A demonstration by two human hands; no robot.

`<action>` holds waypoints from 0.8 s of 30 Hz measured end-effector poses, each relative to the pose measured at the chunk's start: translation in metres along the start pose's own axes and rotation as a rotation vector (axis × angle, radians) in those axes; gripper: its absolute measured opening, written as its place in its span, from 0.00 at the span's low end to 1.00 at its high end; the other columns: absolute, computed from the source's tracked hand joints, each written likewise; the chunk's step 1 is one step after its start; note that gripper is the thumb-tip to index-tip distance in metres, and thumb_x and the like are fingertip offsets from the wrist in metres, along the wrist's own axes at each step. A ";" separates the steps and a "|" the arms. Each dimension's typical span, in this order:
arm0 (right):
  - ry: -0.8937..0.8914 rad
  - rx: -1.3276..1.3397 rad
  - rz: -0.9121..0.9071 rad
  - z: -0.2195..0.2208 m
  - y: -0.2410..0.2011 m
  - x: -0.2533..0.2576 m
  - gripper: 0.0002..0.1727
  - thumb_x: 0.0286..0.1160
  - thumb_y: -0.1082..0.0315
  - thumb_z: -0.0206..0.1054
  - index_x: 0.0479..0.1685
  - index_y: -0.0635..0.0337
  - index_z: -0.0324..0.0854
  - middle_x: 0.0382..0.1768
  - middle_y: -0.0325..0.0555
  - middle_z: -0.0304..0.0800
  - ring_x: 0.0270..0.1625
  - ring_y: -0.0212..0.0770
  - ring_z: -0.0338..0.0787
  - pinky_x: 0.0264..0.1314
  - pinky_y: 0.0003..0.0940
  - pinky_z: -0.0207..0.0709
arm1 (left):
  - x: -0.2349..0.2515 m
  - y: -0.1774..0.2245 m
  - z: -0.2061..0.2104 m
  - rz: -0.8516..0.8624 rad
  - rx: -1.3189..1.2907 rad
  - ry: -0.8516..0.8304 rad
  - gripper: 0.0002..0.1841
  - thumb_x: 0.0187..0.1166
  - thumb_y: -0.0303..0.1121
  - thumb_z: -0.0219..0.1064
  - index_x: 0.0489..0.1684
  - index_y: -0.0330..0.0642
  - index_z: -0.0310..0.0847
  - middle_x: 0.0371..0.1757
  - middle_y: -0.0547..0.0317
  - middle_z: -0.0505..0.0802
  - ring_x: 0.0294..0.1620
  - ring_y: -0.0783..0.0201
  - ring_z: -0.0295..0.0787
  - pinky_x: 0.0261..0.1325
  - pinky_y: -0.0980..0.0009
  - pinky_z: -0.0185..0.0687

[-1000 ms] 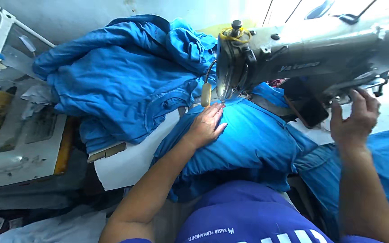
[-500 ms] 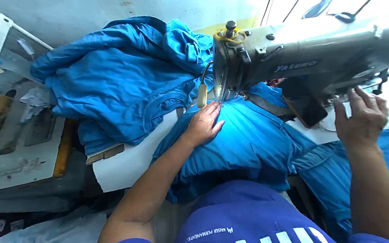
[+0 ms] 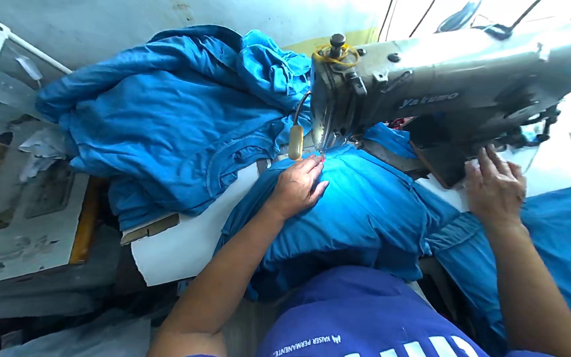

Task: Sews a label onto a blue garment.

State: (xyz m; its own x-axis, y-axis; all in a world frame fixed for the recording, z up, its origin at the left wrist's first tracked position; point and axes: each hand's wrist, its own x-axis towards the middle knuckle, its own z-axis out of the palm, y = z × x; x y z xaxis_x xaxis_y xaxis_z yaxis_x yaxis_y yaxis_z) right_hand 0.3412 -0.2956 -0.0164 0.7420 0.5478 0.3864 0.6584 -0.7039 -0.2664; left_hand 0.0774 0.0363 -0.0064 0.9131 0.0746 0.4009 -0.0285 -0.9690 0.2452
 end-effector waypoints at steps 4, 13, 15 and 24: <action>0.056 0.021 0.004 -0.001 -0.002 -0.001 0.35 0.92 0.48 0.47 0.85 0.68 0.68 0.85 0.68 0.67 0.82 0.75 0.71 0.81 0.72 0.58 | 0.000 -0.001 0.001 0.015 0.001 0.018 0.23 0.83 0.42 0.60 0.61 0.32 0.89 0.70 0.43 0.90 0.76 0.50 0.85 0.80 0.55 0.76; 0.041 0.115 0.167 0.003 0.001 -0.002 0.48 0.86 0.40 0.49 0.94 0.68 0.46 0.91 0.73 0.50 0.89 0.75 0.58 0.86 0.73 0.50 | 0.001 0.003 0.000 -0.007 0.033 -0.011 0.24 0.84 0.42 0.59 0.64 0.30 0.87 0.72 0.41 0.88 0.77 0.48 0.83 0.80 0.55 0.76; 0.023 0.102 0.160 0.001 0.002 -0.001 0.46 0.86 0.39 0.46 0.92 0.68 0.53 0.89 0.73 0.55 0.87 0.77 0.61 0.84 0.74 0.51 | 0.003 0.004 0.000 -0.017 0.037 -0.013 0.24 0.84 0.42 0.60 0.65 0.30 0.86 0.73 0.42 0.88 0.78 0.48 0.83 0.80 0.55 0.76; 0.003 0.086 0.117 0.003 0.007 -0.001 0.42 0.88 0.40 0.43 0.82 0.71 0.70 0.84 0.75 0.65 0.86 0.76 0.63 0.84 0.73 0.52 | 0.003 0.002 0.001 -0.025 0.037 -0.021 0.26 0.85 0.44 0.58 0.68 0.30 0.84 0.76 0.42 0.86 0.80 0.49 0.80 0.82 0.55 0.73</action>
State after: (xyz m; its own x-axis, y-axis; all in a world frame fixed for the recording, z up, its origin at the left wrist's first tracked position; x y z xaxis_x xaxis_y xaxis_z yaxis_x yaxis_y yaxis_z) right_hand 0.3451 -0.2993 -0.0216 0.8142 0.4624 0.3511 0.5757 -0.7215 -0.3847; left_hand 0.0809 0.0342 -0.0059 0.9216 0.0939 0.3766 0.0088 -0.9751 0.2216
